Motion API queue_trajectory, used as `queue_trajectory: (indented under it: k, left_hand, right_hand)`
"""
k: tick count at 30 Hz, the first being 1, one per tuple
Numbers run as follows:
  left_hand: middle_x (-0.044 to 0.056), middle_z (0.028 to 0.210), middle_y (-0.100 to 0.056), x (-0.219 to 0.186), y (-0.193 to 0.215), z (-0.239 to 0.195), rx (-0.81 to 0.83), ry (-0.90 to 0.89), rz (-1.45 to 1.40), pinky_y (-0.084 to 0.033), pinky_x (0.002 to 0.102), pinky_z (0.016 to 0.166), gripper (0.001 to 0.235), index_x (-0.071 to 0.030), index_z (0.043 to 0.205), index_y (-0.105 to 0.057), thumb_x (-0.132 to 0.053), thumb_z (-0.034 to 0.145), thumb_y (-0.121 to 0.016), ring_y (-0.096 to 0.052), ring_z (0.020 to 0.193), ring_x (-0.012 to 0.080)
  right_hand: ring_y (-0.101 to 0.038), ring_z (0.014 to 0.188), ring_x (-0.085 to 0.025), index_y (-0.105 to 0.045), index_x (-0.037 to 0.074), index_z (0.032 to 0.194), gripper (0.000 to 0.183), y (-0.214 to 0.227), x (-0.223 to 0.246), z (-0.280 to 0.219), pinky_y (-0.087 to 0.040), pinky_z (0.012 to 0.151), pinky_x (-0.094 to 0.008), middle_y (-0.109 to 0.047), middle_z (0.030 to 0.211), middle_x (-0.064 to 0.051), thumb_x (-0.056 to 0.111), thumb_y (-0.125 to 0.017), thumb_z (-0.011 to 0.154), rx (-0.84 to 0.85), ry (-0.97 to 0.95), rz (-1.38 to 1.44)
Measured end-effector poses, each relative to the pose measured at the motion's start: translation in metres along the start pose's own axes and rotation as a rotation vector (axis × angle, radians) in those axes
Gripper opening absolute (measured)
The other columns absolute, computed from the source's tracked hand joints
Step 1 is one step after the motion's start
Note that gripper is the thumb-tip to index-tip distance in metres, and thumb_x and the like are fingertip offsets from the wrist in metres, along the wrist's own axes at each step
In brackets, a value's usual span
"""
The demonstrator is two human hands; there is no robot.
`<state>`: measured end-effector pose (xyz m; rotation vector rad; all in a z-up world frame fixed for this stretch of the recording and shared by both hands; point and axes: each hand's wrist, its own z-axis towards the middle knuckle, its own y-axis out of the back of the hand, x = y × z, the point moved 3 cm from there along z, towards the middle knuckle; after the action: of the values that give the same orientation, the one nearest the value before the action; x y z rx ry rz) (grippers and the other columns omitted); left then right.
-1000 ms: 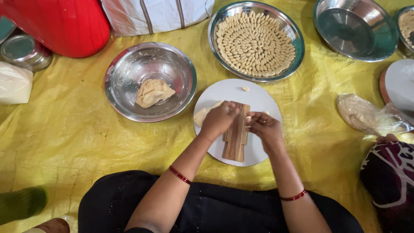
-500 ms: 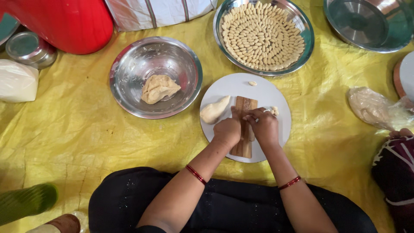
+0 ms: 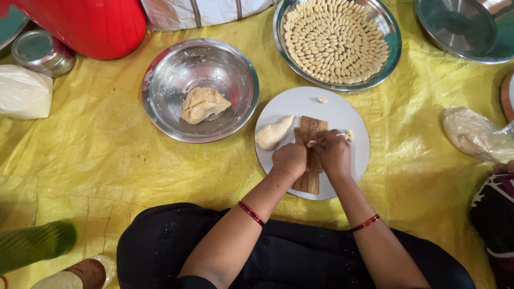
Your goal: The person sits on the floor and shapes small pieces of dough into ridged, elongated forms using a grooved wooden board. They roll the dough between their palms, press it into the grooves, and place the finished pieces into a metal tray.
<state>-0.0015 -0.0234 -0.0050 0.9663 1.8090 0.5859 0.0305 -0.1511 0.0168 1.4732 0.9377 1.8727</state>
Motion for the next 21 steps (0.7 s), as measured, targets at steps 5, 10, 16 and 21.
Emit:
queue_trajectory:
  k: [5, 10, 16, 21]
  left_hand:
    - [0.017, 0.099, -0.075, 0.003, -0.004, 0.005, -0.017, -0.012, -0.022, -0.059, 0.042, 0.076, 0.106, 0.003, 0.162, -0.005, -0.022, 0.086, -0.075, -0.074, 0.092, 0.03]
    - [0.018, 0.101, -0.075, -0.002, -0.005, 0.005, -0.041, 0.013, -0.037, -0.059, 0.042, 0.076, 0.094, 0.004, 0.162, -0.005, -0.017, 0.092, -0.065, -0.075, 0.09, 0.0297]
    - [0.019, 0.103, -0.075, -0.004, -0.004, 0.003, 0.009, 0.023, -0.016, -0.06, 0.042, 0.079, 0.091, 0.008, 0.161, -0.002, -0.009, 0.09, -0.056, -0.075, 0.092, 0.0296]
    - [0.021, 0.105, -0.074, -0.003, -0.005, 0.005, -0.031, 0.031, -0.04, -0.058, 0.043, 0.081, 0.087, 0.006, 0.162, -0.002, -0.006, 0.092, -0.053, -0.074, 0.095, 0.031]
  right_hand:
    - [-0.053, 0.122, -0.044, -0.058, 0.011, 0.132, 0.073, 0.007, 0.01, 0.017, -0.043, 0.1, -0.052, -0.061, 0.132, -0.021, 0.015, -0.089, 0.066, -0.076, 0.265, -0.104]
    - [-0.057, 0.119, -0.038, -0.059, 0.017, 0.134, 0.068, 0.0, -0.004, 0.039, -0.046, 0.099, -0.05, -0.067, 0.122, -0.012, 0.018, -0.089, 0.072, 0.068, 0.077, -0.098]
    - [-0.064, 0.111, -0.031, -0.068, 0.017, 0.119, 0.051, -0.004, -0.008, 0.062, -0.051, 0.094, -0.046, -0.071, 0.108, -0.006, 0.024, -0.09, 0.073, 0.074, 0.085, -0.171]
    - [-0.069, 0.099, -0.025, -0.076, 0.017, 0.101, 0.036, 0.0, -0.012, 0.09, -0.054, 0.085, -0.042, -0.074, 0.099, -0.003, 0.032, -0.091, 0.072, 0.23, -0.056, -0.249]
